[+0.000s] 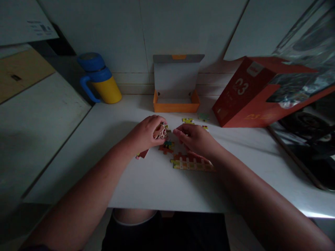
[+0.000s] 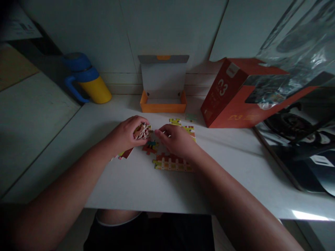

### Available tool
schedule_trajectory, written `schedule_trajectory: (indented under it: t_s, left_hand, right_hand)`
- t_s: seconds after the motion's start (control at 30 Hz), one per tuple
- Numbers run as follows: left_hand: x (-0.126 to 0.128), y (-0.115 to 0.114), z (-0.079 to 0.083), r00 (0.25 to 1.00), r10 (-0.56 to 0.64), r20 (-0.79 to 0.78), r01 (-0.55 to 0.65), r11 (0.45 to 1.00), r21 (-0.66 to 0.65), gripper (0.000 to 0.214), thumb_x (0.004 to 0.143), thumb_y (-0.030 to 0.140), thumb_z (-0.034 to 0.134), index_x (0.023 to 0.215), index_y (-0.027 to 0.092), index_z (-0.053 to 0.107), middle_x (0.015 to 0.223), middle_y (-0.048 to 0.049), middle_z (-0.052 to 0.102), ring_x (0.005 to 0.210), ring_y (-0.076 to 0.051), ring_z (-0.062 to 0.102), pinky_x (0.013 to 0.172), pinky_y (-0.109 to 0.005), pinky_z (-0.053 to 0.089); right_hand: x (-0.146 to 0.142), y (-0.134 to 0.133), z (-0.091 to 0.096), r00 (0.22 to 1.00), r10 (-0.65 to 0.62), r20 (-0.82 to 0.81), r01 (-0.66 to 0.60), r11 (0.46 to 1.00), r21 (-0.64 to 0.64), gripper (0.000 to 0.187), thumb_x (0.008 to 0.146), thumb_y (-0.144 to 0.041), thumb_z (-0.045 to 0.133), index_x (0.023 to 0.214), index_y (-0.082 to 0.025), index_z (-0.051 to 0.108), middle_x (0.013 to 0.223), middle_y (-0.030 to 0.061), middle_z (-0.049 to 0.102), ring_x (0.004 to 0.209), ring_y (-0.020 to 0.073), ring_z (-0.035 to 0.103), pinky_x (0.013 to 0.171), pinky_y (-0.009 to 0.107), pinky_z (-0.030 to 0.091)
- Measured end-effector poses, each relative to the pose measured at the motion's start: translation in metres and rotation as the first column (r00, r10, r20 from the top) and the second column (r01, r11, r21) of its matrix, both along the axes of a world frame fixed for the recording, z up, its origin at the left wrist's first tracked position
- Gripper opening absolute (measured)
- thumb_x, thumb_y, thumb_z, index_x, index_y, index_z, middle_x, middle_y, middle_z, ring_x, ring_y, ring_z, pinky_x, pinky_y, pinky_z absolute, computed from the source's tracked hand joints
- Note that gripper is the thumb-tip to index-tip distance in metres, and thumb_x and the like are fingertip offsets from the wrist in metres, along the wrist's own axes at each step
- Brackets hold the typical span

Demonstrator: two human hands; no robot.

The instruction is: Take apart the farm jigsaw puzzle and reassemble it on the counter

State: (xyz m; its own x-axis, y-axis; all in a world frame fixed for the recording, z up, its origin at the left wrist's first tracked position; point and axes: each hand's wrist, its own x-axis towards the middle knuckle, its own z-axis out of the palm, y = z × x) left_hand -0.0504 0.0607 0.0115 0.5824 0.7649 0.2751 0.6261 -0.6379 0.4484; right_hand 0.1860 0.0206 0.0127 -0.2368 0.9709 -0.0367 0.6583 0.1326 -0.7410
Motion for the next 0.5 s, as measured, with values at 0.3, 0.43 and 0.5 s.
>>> schedule_trajectory:
  t_s: [0.3,0.43,0.5]
  left_hand:
    - [0.0068,-0.0067,-0.0024,0.992,-0.117,-0.045,0.117,0.993,-0.005,0.047,0.081,0.021,0.084,0.118,0.025,0.056,0.124,-0.0066,0.067,0.12,-0.026,0.062,0.105,-0.04,0.05]
    - [0.0033,-0.0028,-0.0038,0.993,-0.105,-0.058,0.107,0.994,0.033,0.047,0.082,0.022,0.084,0.12,0.025,0.056,0.124,-0.0068,0.067,0.12,-0.026,0.062,0.105,-0.04,0.05]
    - [0.0012,-0.0001,-0.0051,0.993,-0.096,-0.063,0.1,0.993,0.066,0.045,0.083,0.02,0.082,0.12,0.024,0.056,0.123,-0.0069,0.067,0.119,-0.026,0.062,0.105,-0.04,0.05]
  right_hand:
    - [-0.0024,0.0003,-0.0069,0.998,0.004,-0.062,-0.011,0.992,-0.127,0.031,0.1,-0.046,0.058,0.086,-0.021,0.07,0.055,-0.0019,0.063,0.044,0.0109,0.048,0.052,0.027,0.035]
    - [-0.0012,0.0027,-0.0074,0.999,-0.033,0.025,0.035,0.995,-0.092,0.026,0.099,-0.039,0.058,0.086,-0.02,0.072,0.056,-0.0006,0.065,0.046,0.0122,0.053,0.054,0.028,0.036]
    - [0.0009,0.0048,-0.0072,0.996,-0.058,0.074,0.063,0.996,-0.061,0.025,0.099,-0.037,0.058,0.086,-0.02,0.072,0.057,-0.0002,0.066,0.047,0.0128,0.055,0.055,0.028,0.036]
